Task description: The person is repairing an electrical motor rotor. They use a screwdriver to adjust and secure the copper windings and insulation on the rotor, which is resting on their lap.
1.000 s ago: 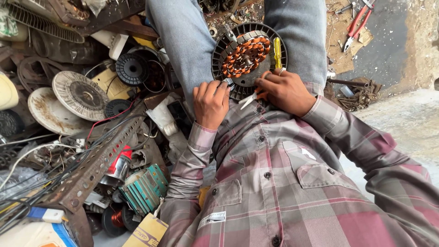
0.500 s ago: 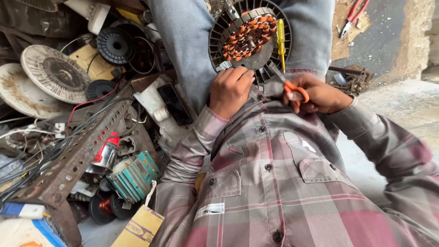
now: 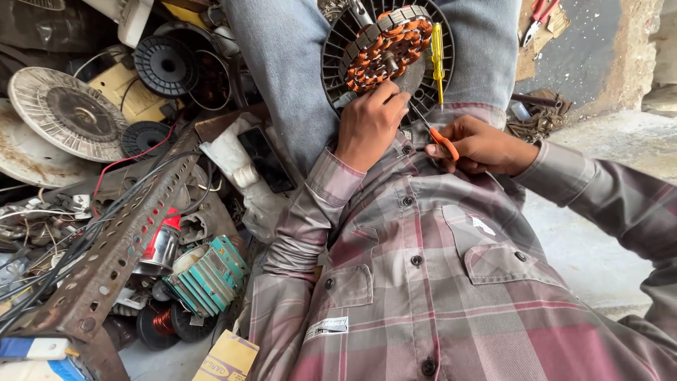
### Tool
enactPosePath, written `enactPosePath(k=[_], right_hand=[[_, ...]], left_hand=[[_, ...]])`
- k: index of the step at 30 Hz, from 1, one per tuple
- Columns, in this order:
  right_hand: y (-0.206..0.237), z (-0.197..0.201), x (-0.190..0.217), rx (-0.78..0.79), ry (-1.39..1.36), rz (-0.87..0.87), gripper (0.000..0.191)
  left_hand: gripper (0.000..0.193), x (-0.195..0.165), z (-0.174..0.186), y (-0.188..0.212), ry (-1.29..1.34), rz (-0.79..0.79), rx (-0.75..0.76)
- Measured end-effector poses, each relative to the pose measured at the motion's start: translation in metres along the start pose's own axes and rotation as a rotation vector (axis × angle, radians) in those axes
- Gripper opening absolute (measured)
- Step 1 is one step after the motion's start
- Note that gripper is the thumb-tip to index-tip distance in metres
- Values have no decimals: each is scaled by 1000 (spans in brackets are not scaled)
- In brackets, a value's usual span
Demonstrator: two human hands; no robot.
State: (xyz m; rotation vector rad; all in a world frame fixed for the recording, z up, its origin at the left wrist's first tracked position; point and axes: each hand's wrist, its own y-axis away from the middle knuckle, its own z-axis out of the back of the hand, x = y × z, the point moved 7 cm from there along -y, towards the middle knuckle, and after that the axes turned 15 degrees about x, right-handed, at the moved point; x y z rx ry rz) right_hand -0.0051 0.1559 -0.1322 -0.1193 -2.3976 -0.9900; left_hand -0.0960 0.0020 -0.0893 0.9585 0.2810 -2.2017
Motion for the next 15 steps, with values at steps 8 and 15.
enactPosePath(k=[8,15], right_hand=[[-1,25,19,81,183,-128,27],[4,24,21,231,66,-162,36]], left_hand=[[19,-6,-13,-3,7,-6,-15],[19,-14,-12,-6,-4,-35,22]])
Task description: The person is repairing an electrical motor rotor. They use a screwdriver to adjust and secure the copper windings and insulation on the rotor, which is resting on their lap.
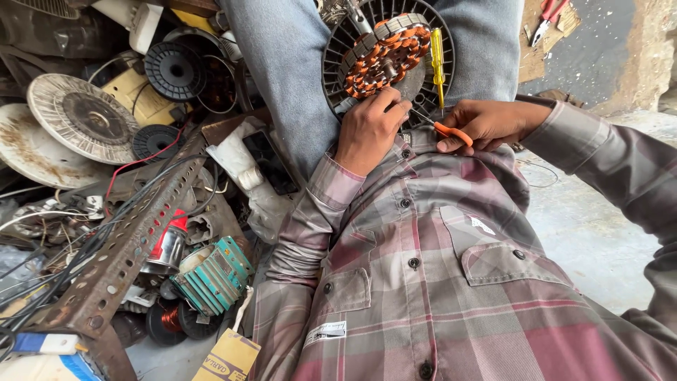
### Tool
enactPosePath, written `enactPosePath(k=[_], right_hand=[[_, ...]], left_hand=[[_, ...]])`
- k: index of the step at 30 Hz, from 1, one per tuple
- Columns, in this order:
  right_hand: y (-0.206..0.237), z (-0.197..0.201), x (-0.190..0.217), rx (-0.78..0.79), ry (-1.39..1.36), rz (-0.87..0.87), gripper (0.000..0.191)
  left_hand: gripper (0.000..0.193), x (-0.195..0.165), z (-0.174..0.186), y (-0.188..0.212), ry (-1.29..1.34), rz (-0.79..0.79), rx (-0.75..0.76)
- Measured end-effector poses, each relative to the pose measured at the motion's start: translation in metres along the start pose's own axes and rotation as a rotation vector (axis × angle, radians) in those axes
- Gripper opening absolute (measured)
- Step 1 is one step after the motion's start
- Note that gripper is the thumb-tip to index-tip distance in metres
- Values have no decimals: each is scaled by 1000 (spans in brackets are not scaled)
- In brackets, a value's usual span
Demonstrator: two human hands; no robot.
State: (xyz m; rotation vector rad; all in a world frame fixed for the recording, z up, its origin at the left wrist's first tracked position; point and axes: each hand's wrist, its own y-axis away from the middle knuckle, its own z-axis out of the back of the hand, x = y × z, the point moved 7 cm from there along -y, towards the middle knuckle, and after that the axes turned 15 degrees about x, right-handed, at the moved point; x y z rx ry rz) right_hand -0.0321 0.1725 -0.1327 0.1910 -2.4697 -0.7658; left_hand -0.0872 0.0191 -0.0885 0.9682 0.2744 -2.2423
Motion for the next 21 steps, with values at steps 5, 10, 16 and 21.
enactPosePath(k=[5,10,16,21], right_hand=[[7,-5,-1,121,-75,79,39],[18,-11,-4,154,-124,88,37],[18,-12,-14,117,-20,132,41],[21,-20,-23,222,-29,263,31]], left_hand=[[26,-4,-4,-3,-3,-23,48],[22,-13,-4,-5,-12,-44,52],[19,-19,-6,-4,-18,-82,94],[17,-21,-4,3,56,-132,24]])
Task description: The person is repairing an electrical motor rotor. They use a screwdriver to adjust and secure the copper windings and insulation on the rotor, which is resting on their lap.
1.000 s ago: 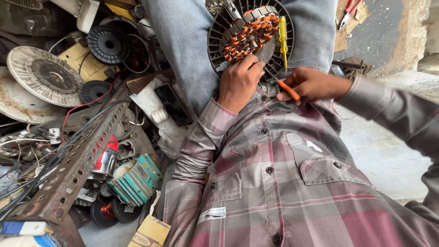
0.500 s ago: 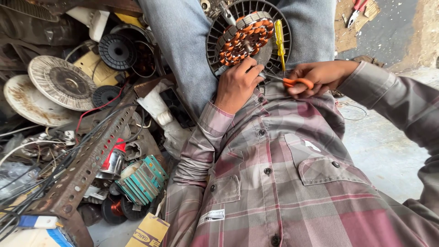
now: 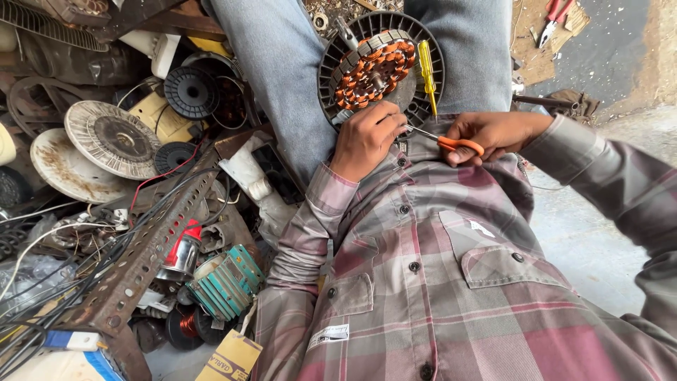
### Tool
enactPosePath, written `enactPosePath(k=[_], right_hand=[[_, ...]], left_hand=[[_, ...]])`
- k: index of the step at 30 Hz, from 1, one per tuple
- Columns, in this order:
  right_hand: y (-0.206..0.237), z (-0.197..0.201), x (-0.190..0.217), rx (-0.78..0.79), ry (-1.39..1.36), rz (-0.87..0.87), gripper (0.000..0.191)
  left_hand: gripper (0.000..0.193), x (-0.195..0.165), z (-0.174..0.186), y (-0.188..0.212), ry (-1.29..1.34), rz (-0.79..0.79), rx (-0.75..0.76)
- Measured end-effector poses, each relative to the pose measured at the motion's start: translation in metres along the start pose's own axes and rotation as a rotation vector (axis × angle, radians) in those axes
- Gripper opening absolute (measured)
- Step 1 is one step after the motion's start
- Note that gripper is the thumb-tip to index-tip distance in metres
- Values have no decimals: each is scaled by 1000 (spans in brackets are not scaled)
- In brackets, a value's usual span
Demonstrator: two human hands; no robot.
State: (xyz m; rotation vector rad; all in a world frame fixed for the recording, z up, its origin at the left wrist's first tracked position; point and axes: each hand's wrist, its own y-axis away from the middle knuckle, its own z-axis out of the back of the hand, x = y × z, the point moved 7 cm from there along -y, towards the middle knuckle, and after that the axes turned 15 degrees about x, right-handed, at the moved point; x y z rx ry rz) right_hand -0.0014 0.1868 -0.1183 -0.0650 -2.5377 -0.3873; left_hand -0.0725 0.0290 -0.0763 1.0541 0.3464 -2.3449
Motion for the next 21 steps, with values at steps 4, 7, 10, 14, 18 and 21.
enactPosePath(k=[4,7,10,14,18,21], right_hand=[[2,-8,10,-64,102,287,30],[18,-5,17,-663,242,578,28],[8,-27,13,-805,297,785,28],[-1,-43,9,-951,404,909,23],[-2,-52,12,-1024,433,963,23],[-2,-70,23,-1150,613,922,22]], left_hand=[[16,-4,4,7,-9,-56,-42],[16,-22,9,17,-249,-138,-64],[13,-49,14,31,-327,-247,-138],[10,-74,23,43,-341,-274,-157],[14,-79,32,44,-9,-189,-252],[15,-70,33,47,295,-47,-301]])
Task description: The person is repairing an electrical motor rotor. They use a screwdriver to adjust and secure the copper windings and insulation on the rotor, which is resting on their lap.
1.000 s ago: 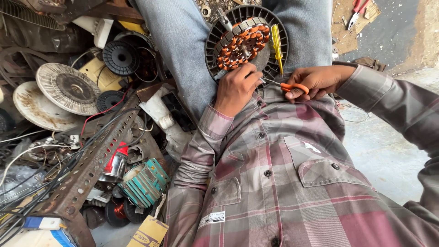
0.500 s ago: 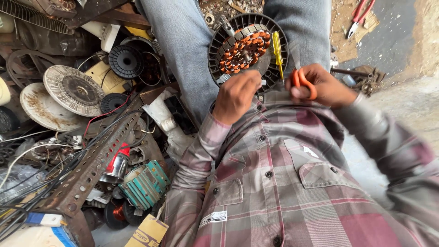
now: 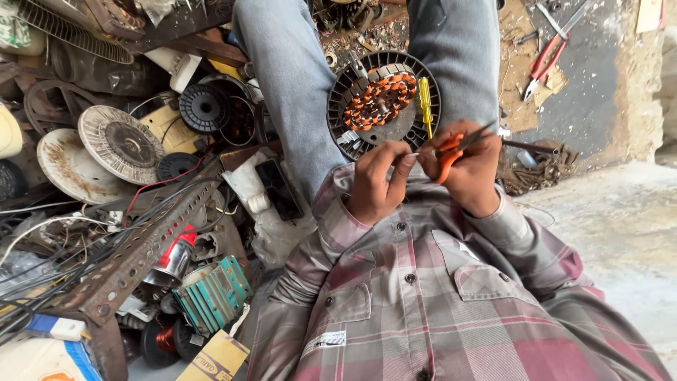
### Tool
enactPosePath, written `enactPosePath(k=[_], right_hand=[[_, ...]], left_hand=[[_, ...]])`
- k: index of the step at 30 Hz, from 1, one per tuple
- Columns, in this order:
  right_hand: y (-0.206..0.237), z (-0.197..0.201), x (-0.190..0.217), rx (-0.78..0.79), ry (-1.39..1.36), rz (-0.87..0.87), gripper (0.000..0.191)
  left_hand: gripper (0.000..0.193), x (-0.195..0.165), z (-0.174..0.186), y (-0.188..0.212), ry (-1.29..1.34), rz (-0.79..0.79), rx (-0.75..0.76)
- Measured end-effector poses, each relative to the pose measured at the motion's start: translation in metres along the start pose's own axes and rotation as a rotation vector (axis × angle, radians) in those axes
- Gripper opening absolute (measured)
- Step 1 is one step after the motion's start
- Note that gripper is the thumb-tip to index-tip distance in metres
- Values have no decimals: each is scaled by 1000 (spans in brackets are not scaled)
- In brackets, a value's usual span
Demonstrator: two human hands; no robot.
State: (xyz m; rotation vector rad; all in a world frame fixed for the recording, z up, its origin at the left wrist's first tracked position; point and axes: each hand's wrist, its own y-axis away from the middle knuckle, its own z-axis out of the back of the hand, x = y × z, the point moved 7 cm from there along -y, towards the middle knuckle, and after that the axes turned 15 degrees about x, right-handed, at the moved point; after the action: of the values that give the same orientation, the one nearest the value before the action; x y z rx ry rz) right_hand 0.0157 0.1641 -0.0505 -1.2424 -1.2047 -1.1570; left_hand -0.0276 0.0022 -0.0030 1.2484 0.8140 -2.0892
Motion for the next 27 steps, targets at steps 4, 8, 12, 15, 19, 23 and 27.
enactPosePath(k=[4,8,12,15,19,23,27], right_hand=[[-6,-13,40,49,237,116,27],[-11,-27,60,230,74,49,35],[-4,-38,60,451,335,-180,37],[-2,-37,65,450,346,-136,39],[-4,-36,66,475,337,-142,36],[-6,-36,72,502,328,-107,38],[-8,-38,77,528,319,-93,39]], left_hand=[[17,6,3,4,283,54,27],[17,4,15,7,192,84,-12],[14,-13,29,6,50,-55,-76],[13,-19,32,3,33,-85,-90],[14,-23,33,2,60,-90,-95],[14,-22,35,2,71,-31,-132],[15,-24,35,2,86,-25,-131]])
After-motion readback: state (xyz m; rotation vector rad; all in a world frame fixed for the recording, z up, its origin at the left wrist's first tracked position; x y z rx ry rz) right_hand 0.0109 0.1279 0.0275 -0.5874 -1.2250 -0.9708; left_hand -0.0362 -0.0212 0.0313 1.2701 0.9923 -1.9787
